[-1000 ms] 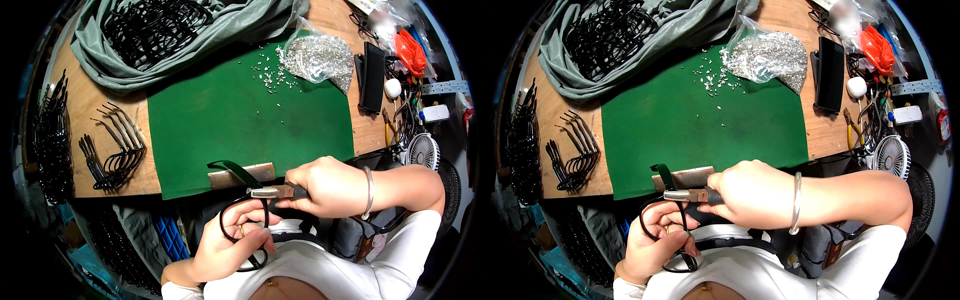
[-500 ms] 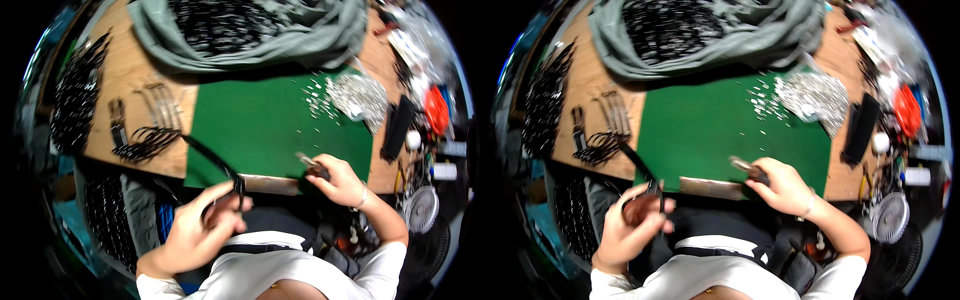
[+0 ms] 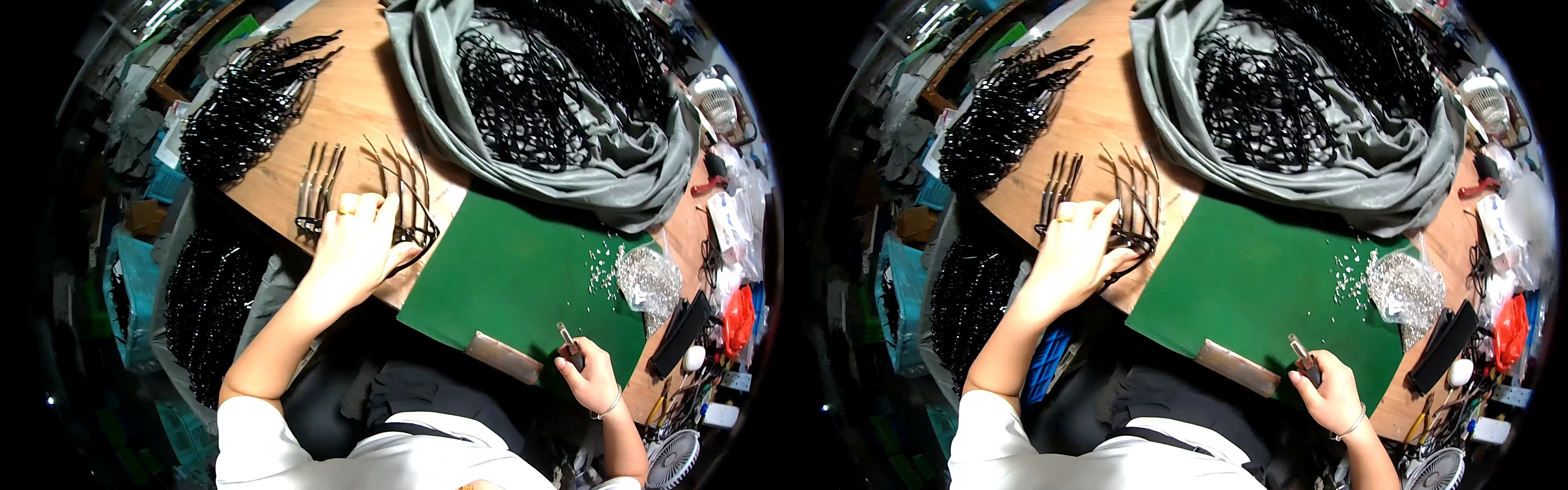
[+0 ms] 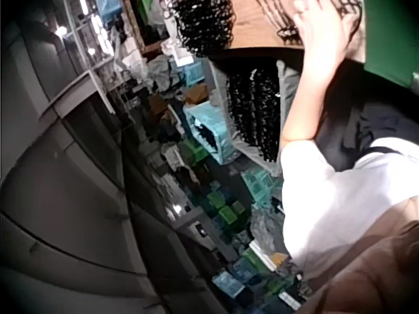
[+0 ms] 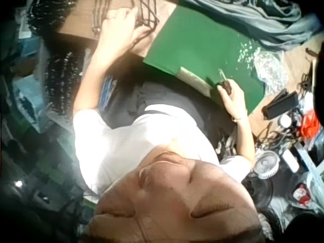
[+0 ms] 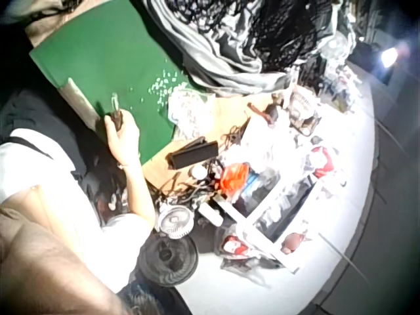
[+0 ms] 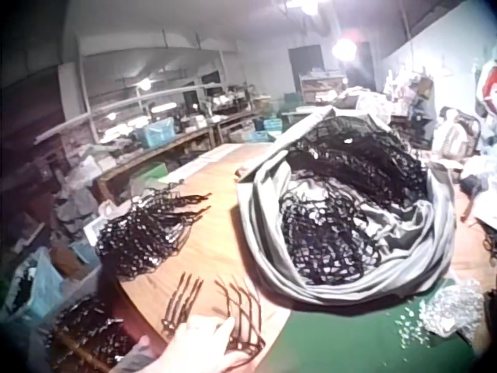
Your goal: The person repeatedly picks up black eyeglass frames from a pile and uses pliers to press or adjust the bridge area. Finished frames are placed on the table. The workspace includes a green mat, loose screws, and a small fan.
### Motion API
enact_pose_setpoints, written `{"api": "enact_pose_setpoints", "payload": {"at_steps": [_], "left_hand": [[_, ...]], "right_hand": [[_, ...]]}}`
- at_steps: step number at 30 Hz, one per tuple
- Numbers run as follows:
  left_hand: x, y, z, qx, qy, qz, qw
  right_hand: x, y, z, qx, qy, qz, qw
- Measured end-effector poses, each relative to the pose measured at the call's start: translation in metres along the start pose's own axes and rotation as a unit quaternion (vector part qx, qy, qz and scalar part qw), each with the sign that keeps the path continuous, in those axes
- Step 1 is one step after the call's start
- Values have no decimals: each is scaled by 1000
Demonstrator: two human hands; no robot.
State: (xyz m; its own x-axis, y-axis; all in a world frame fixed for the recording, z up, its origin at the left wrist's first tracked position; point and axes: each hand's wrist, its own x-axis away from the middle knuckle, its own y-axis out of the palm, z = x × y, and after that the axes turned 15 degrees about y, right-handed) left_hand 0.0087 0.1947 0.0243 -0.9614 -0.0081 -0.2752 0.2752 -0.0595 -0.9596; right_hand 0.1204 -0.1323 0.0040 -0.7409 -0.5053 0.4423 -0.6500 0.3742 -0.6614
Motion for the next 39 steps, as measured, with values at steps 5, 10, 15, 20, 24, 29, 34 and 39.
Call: {"api": "enact_pose_setpoints", "payload": {"at_steps": [5, 10, 15, 20, 24, 29, 34, 39], "left_hand": [[34, 38, -15, -123, -9, -18, 992], [55, 32, -29, -98, 40, -21, 994], [35, 10, -56, -50, 61, 49, 996], [-59, 24, -168, -274, 98, 212, 933], [-118, 46, -289, -397, -116, 37, 910], [-115, 18, -270, -270, -302, -354, 843], [-90, 29, -244, -247, -195, -248, 916], [-107, 35, -70, 81, 118, -40, 989]], "right_hand": [[-4, 0, -3, 2, -1, 3, 1000], [6, -1, -15, -34, -11, 9, 999], [25, 1, -50, -88, 36, -16, 995], [19, 4, -57, -88, 77, -33, 993], [12, 8, -65, -76, 110, -26, 991], [14, 12, -59, -88, 123, -22, 988], [15, 13, -62, -79, 114, -26, 990], [-8, 3, -3, -51, 22, 57, 997]]}}
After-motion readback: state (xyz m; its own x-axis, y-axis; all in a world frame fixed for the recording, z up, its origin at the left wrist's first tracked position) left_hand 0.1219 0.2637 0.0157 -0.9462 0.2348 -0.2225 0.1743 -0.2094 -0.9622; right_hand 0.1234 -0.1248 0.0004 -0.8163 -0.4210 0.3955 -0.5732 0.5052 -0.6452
